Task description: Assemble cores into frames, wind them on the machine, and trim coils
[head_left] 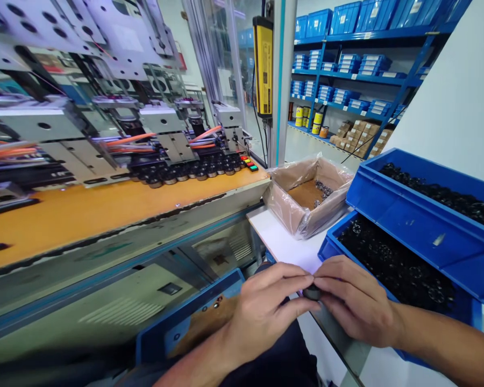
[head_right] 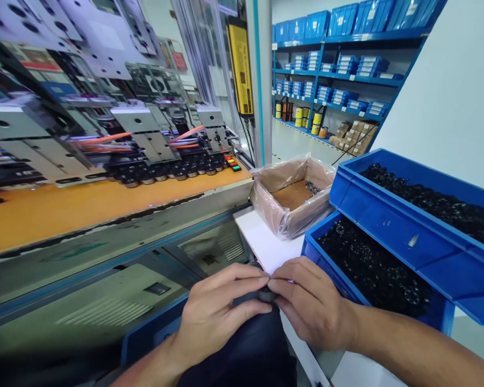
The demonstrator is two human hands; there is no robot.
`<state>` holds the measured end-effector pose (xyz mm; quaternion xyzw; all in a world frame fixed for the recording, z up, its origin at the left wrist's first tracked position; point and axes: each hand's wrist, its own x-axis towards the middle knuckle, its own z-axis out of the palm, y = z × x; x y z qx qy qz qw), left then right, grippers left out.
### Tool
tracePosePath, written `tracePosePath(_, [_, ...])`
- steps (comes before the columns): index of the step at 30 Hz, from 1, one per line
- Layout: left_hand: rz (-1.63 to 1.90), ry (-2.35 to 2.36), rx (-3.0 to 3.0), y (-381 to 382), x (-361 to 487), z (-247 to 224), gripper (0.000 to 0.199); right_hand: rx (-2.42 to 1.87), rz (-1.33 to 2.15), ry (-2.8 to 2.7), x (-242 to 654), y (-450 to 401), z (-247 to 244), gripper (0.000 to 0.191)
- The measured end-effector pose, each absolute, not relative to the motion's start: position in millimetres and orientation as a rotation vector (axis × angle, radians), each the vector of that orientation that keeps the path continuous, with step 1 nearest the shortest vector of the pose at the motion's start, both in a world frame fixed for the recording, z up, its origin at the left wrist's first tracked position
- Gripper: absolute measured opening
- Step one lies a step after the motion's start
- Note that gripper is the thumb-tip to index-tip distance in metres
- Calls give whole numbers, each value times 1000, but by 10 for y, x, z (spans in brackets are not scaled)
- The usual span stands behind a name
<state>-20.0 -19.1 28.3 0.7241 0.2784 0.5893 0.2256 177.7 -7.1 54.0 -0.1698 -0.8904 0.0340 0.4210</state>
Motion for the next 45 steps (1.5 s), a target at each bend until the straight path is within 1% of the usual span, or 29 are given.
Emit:
tracePosePath(3, [1642,787,2147,-206,-230,263,27,-455,169,-2230,1758,-87,561,34])
tracePosePath(5, [1661,814,2075,-228,-194,221,26,-471,154,-2242,1757,-84,571,33])
tracePosePath(9, [1632,859,1784,-234,-100,169,24,-442,19,-2253,1766,-64,550,28])
tracePosePath(12, [1507,806,1440,-206,-58,149,22,-466,13,-2226,1775,-51,522,28])
tracePosePath(15, [1303,590,1067,-185,-39,98,31,-526,70,-2181,1781,-40,523,28])
tracePosePath(17, [1210,509,981,-183,-45,48,33,-522,86,-2171,1780,-34,530,25])
tracePosePath(19, [1215,540,1091,-182,-77,5,34,-492,56,-2160,1772,-27,526,23])
tracePosePath(22, [1396,714,1493,-167,-164,-12,37,-500,14,-2152,1754,-13,489,19])
tracePosePath(24, [1507,812,1788,-142,-222,10,36,-524,18,-2160,1745,-6,458,14])
tracePosePath(27, [1566,850,2061,-103,-261,58,35,-529,18,-2153,1743,-10,431,11])
tracePosePath(33, [1628,854,2017,-103,-149,52,22,-499,36,-2165,1770,-33,466,14])
tracePosePath(37, [1617,865,1966,-126,-77,8,20,-524,44,-2199,1786,-36,461,13])
tracePosePath(39, [1586,892,1979,-65,-145,29,20,-615,-1,-2246,1813,-48,425,17])
tracePosePath(41, [1627,1033,2059,85,-360,96,17,-709,-75,-2299,1863,-47,373,26])
tracePosePath(42, [1668,1180,2117,188,-531,144,15,-742,-113,-2326,1892,-36,346,29])
tracePosePath(44, [1682,1644,2224,427,-970,255,18,-769,-191,-2377,1940,5,299,28])
tracePosePath(45, [1555,1946,2219,555,-1211,310,21,-759,-234,-2396,1950,28,284,27])
